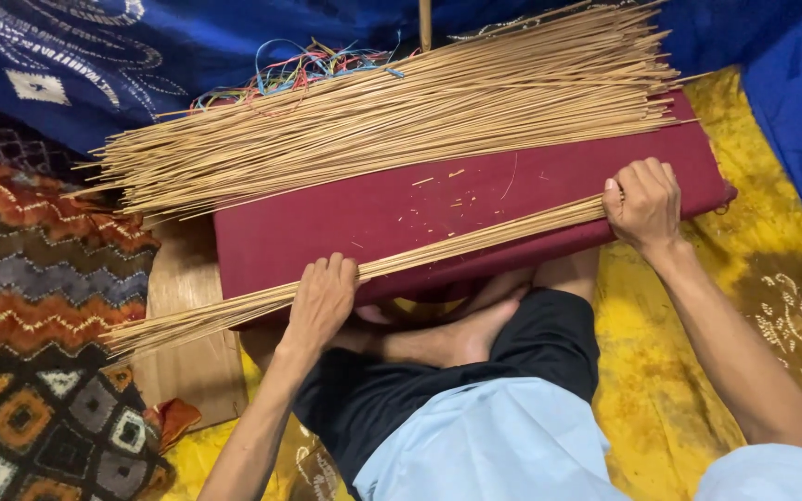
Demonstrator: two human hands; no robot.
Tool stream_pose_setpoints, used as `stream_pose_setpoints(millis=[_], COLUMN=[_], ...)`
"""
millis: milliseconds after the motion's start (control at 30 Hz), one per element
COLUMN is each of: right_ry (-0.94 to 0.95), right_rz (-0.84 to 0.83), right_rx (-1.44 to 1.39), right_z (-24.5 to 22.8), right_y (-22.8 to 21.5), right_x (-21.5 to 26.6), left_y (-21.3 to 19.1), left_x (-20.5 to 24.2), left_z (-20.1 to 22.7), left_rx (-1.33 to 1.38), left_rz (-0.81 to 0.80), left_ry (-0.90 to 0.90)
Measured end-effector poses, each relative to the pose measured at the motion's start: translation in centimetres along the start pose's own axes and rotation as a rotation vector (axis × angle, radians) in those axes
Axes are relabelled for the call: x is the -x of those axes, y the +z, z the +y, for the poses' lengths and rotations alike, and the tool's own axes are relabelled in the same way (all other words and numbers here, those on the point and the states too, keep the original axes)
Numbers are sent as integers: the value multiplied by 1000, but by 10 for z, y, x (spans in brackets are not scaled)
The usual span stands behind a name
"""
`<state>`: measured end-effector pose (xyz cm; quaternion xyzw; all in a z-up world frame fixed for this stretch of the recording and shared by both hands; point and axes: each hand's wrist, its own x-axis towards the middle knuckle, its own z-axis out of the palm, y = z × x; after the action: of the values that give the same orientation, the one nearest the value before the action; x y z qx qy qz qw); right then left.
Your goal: The person gathers a bundle of bamboo sticks, aligns them on a red cushion, and ties them together with a blue string.
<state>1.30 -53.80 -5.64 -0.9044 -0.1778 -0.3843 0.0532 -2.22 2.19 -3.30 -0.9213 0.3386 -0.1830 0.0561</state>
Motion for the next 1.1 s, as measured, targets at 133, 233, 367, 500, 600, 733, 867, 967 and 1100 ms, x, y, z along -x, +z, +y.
stream_pose_setpoints(millis=[133, 233, 367, 500, 600, 733, 867, 967, 1100], right_ry=[5, 22, 1, -126, -291, -263, -180, -114, -25], right_rz=[-6, -25, -79, -223, -323, -419, -494, -543, -501], right_rx=[-11, -21, -55, -104, -54, 20, 15, 74, 157], right_z=[-3, -10, -27, -74, -129, -154, -148, -104, -68], right_y=[-4, -11, -33, -68, -67, -25, -27, -25, -27], right_x=[-4, -11, -30, -76, -99, -87, -93, -80, -56], left_y=[-26, -50, -62, -71, -78, -85, -66, -36, -23], left_x=[-11, -19, -25, -34, -46, -50, -32, 9, 54], left_z=[-5, -6, -11, -9, 0, 4, -16, -72, -110], left_rx=[6, 79, 47, -12, -17, -39, -76, -127, -152], left_rz=[15, -14, 17, 106, 135, 169, 135, 53, 15], left_ry=[45, 3, -30, -54, -37, -32, -45, -112, -253])
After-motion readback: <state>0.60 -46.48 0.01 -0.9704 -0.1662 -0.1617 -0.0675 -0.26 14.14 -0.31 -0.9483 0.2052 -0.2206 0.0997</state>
